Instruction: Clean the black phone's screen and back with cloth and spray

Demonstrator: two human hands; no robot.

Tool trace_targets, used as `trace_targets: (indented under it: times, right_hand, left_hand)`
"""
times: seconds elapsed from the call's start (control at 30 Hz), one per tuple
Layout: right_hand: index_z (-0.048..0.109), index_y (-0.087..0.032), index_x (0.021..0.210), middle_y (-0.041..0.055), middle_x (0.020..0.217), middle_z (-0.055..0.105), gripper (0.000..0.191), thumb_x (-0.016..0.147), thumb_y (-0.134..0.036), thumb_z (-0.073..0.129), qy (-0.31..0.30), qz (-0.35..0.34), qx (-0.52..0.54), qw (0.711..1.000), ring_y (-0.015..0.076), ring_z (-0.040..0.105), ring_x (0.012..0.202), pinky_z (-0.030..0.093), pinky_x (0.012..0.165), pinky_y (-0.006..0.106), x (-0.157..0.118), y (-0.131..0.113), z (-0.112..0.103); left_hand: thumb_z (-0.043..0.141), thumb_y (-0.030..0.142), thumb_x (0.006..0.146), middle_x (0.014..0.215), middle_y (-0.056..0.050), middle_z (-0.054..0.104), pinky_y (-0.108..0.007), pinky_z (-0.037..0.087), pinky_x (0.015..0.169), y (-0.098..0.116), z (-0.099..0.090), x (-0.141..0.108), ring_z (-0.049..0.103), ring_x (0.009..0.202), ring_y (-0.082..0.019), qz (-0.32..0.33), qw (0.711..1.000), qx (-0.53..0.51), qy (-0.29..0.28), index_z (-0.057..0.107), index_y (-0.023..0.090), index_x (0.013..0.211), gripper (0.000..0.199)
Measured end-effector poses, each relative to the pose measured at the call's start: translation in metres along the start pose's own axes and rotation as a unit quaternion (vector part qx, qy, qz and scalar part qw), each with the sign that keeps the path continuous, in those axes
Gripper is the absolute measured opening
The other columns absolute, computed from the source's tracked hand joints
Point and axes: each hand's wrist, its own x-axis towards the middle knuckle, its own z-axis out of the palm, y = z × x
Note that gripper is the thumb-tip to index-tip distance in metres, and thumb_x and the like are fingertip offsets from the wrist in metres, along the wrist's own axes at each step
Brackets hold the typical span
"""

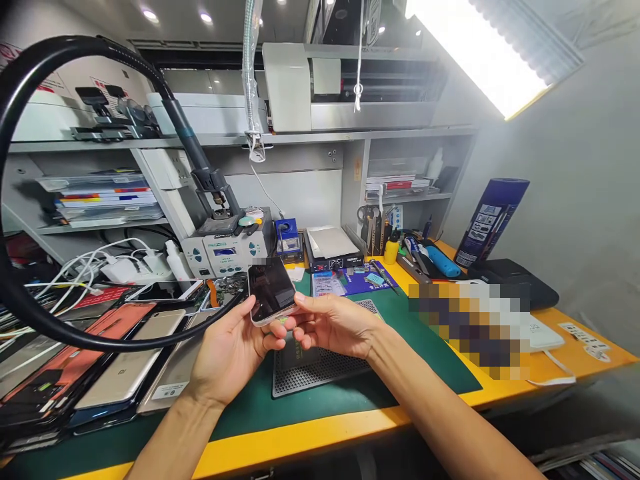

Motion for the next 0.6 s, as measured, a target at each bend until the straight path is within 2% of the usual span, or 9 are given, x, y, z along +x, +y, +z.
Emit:
trace_targets:
  times: [0.13, 0.23, 0.4, 0.47, 0.6]
  right_hand:
    - [0.076, -0.009, 0.094, 0.0083, 0.086, 0.070, 0.034, 0.090, -0.043, 0.072, 0.015, -0.005, 0.002, 1.000, 0.0114, 0.063, 0.069, 0.052, 0.062, 0.021, -0.003, 0.003, 0.001]
    - [0.076, -0.007, 0.093, 0.0100, 0.083, 0.071, 0.036, 0.091, -0.043, 0.070, 0.036, -0.038, -0.017, 0.999, 0.0132, 0.064, 0.069, 0.053, 0.062, 0.024, -0.010, 0.009, 0.005]
    - [0.076, -0.006, 0.086, 0.0120, 0.079, 0.071, 0.043, 0.091, -0.047, 0.066, 0.058, -0.093, -0.021, 0.994, 0.0141, 0.065, 0.062, 0.054, 0.060, 0.027, -0.026, 0.035, 0.019]
    - [0.074, -0.006, 0.079, 0.0120, 0.073, 0.070, 0.047, 0.088, -0.051, 0.067, 0.066, -0.093, -0.004, 0.993, 0.0143, 0.064, 0.055, 0.053, 0.055, 0.027, -0.030, 0.052, 0.027]
    - [0.070, -0.008, 0.068, 0.0107, 0.063, 0.066, 0.050, 0.081, -0.055, 0.066, 0.090, -0.062, 0.019, 0.994, 0.0149, 0.062, 0.049, 0.051, 0.046, 0.025, -0.029, 0.083, 0.045]
  left_hand:
    - [0.044, 0.027, 0.098, 0.079, -0.017, 0.076, -0.032, 0.063, 0.063, -0.001, 0.001, -0.001, 0.074, 0.068, -0.023, 0.001, 1.000, 0.013, -0.001, 0.069, 0.003, 0.101, 0.035]
    - [0.046, 0.026, 0.097, 0.081, -0.015, 0.077, -0.035, 0.063, 0.063, -0.001, 0.003, -0.001, 0.074, 0.067, -0.024, 0.006, 0.999, 0.034, -0.003, 0.068, 0.006, 0.101, 0.029]
    - [0.047, 0.027, 0.098, 0.066, -0.011, 0.073, -0.035, 0.060, 0.059, -0.006, 0.003, -0.015, 0.071, 0.059, -0.024, -0.017, 0.995, 0.098, -0.007, 0.066, 0.010, 0.095, 0.025]
    - [0.048, 0.029, 0.098, 0.066, -0.011, 0.073, -0.036, 0.059, 0.060, -0.011, -0.001, -0.029, 0.070, 0.056, -0.023, -0.038, 0.992, 0.118, 0.013, 0.066, 0.013, 0.094, 0.025]
    - [0.058, 0.028, 0.092, 0.064, -0.005, 0.072, -0.034, 0.059, 0.060, -0.020, -0.010, -0.063, 0.069, 0.055, -0.022, -0.055, 0.988, 0.108, 0.096, 0.065, 0.019, 0.086, 0.013]
